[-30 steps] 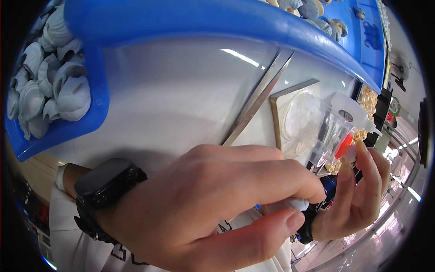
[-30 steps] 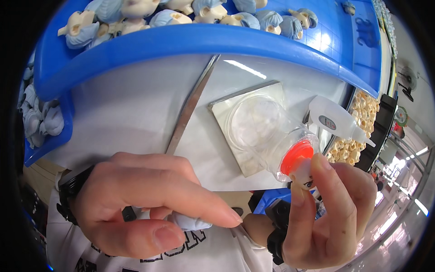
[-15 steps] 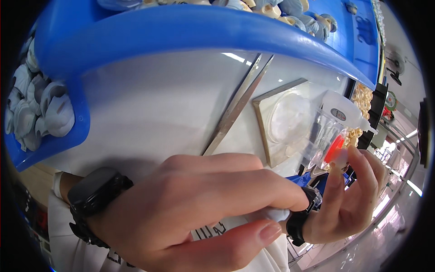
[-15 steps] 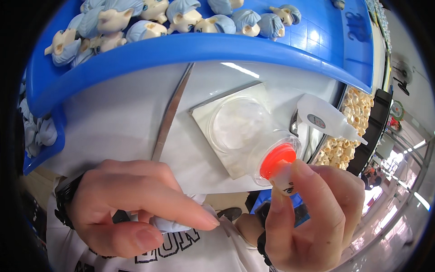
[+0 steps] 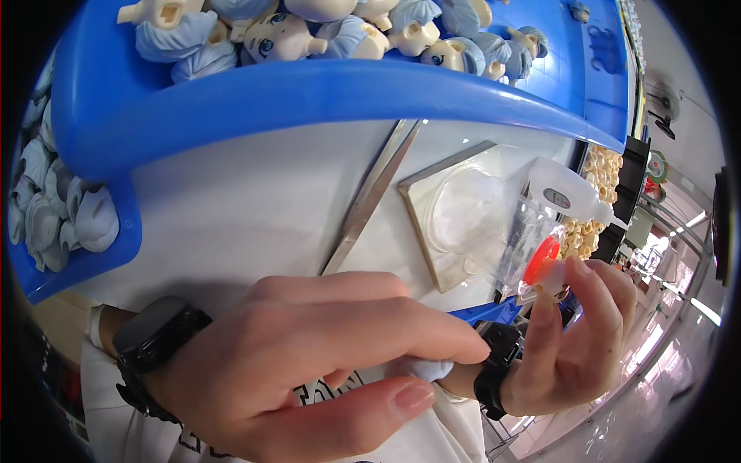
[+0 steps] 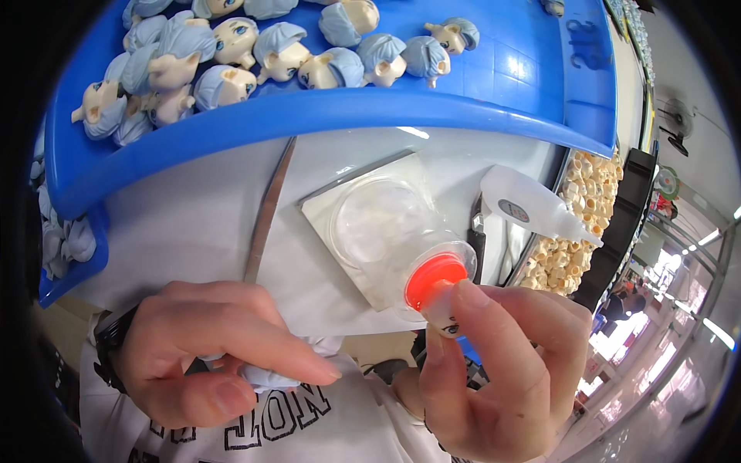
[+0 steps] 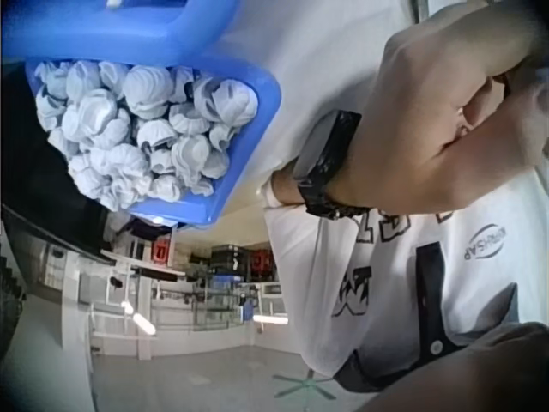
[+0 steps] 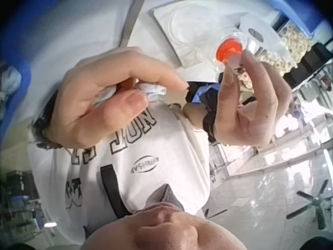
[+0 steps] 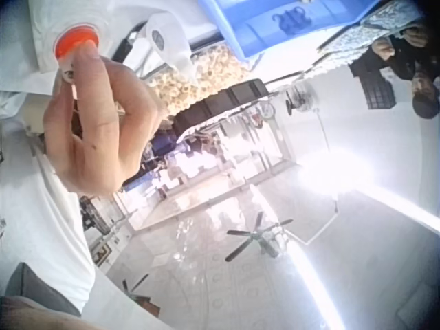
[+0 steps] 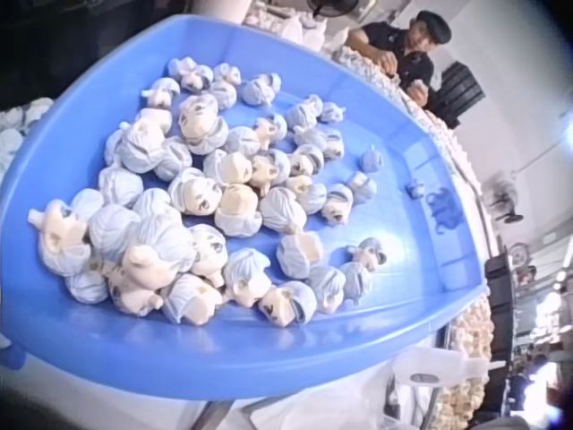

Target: The person assembles small figurines by hand, picking up a head and a body, applying glue from a small bottle to the body, and pressing the parts together. The completed figures are placed into a blue tray.

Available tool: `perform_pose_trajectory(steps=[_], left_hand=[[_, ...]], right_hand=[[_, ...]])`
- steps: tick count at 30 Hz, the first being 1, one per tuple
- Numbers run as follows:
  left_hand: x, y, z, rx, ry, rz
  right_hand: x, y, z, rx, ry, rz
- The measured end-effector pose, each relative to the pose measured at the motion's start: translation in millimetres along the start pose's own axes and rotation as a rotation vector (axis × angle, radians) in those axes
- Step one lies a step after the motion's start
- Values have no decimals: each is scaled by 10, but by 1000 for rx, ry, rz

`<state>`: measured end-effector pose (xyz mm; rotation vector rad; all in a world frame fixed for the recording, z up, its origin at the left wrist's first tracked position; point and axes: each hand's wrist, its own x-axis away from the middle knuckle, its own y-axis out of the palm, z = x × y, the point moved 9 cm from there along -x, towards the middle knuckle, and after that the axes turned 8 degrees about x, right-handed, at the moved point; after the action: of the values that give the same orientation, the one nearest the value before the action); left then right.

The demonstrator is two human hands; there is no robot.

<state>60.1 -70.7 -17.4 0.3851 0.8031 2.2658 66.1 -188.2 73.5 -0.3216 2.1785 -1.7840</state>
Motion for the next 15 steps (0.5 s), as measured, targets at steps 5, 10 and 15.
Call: perform_pose_trajectory(steps=[5, 10, 15], left_hand=[[-5, 6, 14, -19, 0, -9], [26, -33, -18, -34, -21, 26], [9, -9, -5, -30, -44, 9]], right_hand=[[13, -24, -40, 45, 48, 94], [-26, 34, -30, 6, 6, 93], [-24, -7, -15, -7, -10, 16]])
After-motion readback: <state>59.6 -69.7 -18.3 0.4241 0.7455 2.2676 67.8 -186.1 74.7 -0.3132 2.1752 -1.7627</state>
